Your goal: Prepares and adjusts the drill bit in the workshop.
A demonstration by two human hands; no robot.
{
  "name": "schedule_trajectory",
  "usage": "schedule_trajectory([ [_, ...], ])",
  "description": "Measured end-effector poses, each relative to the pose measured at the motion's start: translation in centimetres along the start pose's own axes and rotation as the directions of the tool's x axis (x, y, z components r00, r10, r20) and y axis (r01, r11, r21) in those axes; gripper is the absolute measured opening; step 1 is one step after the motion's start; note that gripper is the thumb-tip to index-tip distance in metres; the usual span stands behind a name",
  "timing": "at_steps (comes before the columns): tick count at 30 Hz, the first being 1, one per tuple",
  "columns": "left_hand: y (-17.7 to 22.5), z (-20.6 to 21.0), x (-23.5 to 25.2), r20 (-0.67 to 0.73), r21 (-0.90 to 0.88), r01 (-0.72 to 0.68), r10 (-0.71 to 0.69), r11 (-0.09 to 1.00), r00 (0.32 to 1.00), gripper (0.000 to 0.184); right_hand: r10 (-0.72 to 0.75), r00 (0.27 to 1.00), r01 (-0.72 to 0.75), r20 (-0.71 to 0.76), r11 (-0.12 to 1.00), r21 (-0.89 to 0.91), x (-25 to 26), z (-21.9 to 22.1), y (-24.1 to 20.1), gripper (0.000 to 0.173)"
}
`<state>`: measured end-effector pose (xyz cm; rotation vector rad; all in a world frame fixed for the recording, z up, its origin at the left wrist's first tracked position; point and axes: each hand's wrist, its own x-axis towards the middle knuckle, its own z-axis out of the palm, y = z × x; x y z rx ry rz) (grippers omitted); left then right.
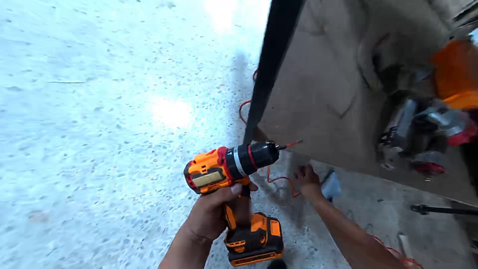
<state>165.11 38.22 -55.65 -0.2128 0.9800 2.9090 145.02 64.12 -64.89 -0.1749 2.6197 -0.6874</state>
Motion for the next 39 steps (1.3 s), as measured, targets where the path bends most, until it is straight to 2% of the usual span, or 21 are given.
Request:
schedule_trajectory([
  [1,-0.4,0.5,0.6,0.033,-0.017,0.0,0.001,1.0,0.999,0.039,-0.009,0.999,0.019,-0.05,0.975,0.219,-1.5,-2.7,-2.8,0.03],
  [2,-0.8,1.1,1.1,0.06,-0.034,0.001,0.001,0.999,0.998,0.039,0.011,0.998,0.014,-0.056,0.903,0.429,-3.1,-4.9,-5.1,0.026],
  [3,-1.3,1.8,1.7,0.085,-0.052,0.002,0.003,0.999,0.996,0.039,0.004,1.0,0.0,-0.006,0.813,0.583,-5.2,-6.5,-6.6,0.027],
  [5,-2.1,3.4,2.8,0.142,-0.097,0.004,0.01,0.995,0.99,0.039,-0.03,0.999,0.01,0.013,0.653,0.757,-8.9,-8.2,-7.9,0.028],
  [8,-2.8,4.6,3.9,0.239,-0.185,0.004,0.041,0.983,0.97,0.041,-0.023,1.0,0.028,-0.02,0.448,0.894,-13.1,-10.8,-9.2,0.022],
  [10,-3.3,5.1,4.2,0.293,-0.222,0.017,0.05,0.975,0.955,0.04,-0.008,0.998,0.064,-0.066,0.382,0.922,-14.8,-13.5,-9.7,0.029],
  [13,-3.7,5.8,4.3,0.314,-0.228,0.034,0.04,0.973,0.949,0.041,0.006,0.968,0.239,-0.252,0.296,0.925,-16.2,-16.3,-10.9,0.026],
  [18,-4.1,6.8,4.5,0.325,-0.202,0.056,0.013,0.978,0.946,0.039,0.008,0.892,0.432,-0.453,0.282,0.857,-16.5,-18.1,-13.8,0.009],
  [23,-4.2,8.2,4.0,0.314,-0.134,0.069,-0.024,0.989,0.949,0.036,-0.086,0.893,0.448,-0.442,0.281,0.849,-17.2,-17.9,-15.0,0.01],
  [25,-4.4,8.4,4.1,0.333,-0.137,0.053,-0.004,0.989,0.943,0.037,-0.12,0.889,0.457,-0.441,0.225,0.86,-17.5,-17.8,-15.1,0.01],
  [27,-4.7,8.7,4.3,0.355,-0.153,0.028,0.029,0.988,0.934,0.037,-0.14,0.87,0.489,-0.474,0.105,0.866,-17.8,-17.8,-14.9,0.012],
  [28,-4.9,9.1,4.3,0.362,-0.163,0.02,0.041,0.986,0.931,0.037,-0.155,0.856,0.509,-0.494,0.083,0.857,-18.2,-17.9,-14.7,0.014],
  [32,-3.8,12.8,3.9,0.417,-0.18,-0.041,0.114,0.983,0.902,0.035,-0.272,0.779,0.625,-0.564,0.27,0.733,-20.4,-20.8,-15.6,0.016],
  [34,-3.3,14.6,3.6,0.451,-0.205,-0.053,0.142,0.977,0.881,0.035,-0.326,0.746,0.665,-0.581,0.316,0.677,-21.2,-22.5,-15.8,0.017],
  [36,-2.9,16.6,3.4,0.459,-0.2,-0.08,0.166,0.976,0.873,0.034,-0.341,0.75,0.66,-0.567,0.332,0.674,-21.6,-23.8,-15.0,0.019],
  [38,-2.4,18.8,3.2,0.454,-0.163,-0.126,0.187,0.979,0.871,0.031,-0.296,0.773,0.634,-0.562,0.41,0.656,-22.8,-25.4,-15.3,0.023],
  [39,-2.0,19.9,3.4,0.466,-0.149,-0.138,0.193,0.979,0.864,0.029,-0.322,0.762,0.647,-0.562,0.428,0.631,-23.4,-26.4,-15.6,0.028],
])
